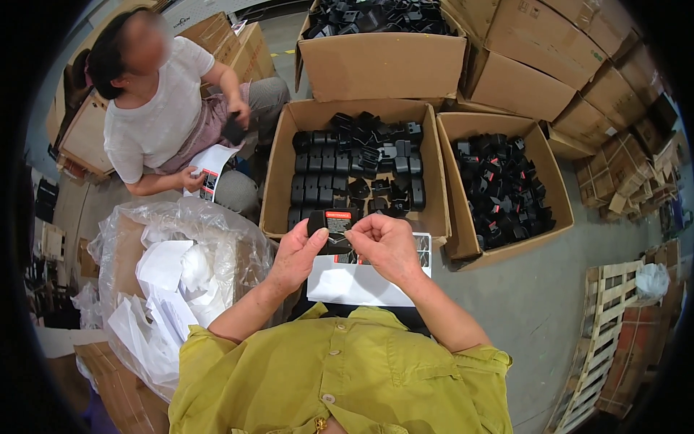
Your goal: Peeling labels from a sheet and applying them to small black plastic components in a warehouse environment.
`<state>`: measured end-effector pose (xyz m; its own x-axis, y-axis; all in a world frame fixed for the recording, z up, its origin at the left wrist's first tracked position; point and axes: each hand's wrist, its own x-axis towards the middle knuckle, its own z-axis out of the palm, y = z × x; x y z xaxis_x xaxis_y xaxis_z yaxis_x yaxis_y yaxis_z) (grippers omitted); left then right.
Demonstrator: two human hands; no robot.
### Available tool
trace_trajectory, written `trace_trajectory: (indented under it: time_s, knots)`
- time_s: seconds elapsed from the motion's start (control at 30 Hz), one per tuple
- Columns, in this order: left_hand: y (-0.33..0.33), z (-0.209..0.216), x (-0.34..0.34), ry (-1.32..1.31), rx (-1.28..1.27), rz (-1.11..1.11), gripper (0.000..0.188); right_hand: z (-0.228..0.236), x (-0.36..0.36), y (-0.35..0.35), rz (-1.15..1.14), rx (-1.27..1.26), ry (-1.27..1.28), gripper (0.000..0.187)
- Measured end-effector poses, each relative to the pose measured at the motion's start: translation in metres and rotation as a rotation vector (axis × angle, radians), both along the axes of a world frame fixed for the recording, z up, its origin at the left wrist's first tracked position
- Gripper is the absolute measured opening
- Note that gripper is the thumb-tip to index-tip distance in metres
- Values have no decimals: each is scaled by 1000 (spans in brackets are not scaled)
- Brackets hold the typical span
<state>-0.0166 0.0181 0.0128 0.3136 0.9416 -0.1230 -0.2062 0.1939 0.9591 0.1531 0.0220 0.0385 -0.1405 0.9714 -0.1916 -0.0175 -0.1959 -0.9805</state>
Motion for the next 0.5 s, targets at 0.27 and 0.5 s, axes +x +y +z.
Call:
trace_trajectory:
  time_s: [0.27,0.5]
  knots:
    - [-1,-1,0,23,16,8,26,-1,1,-1,4,6,1,11]
    - [-2,-2,0,47,41,24,25,-1,0,-1,-4,17,7,12]
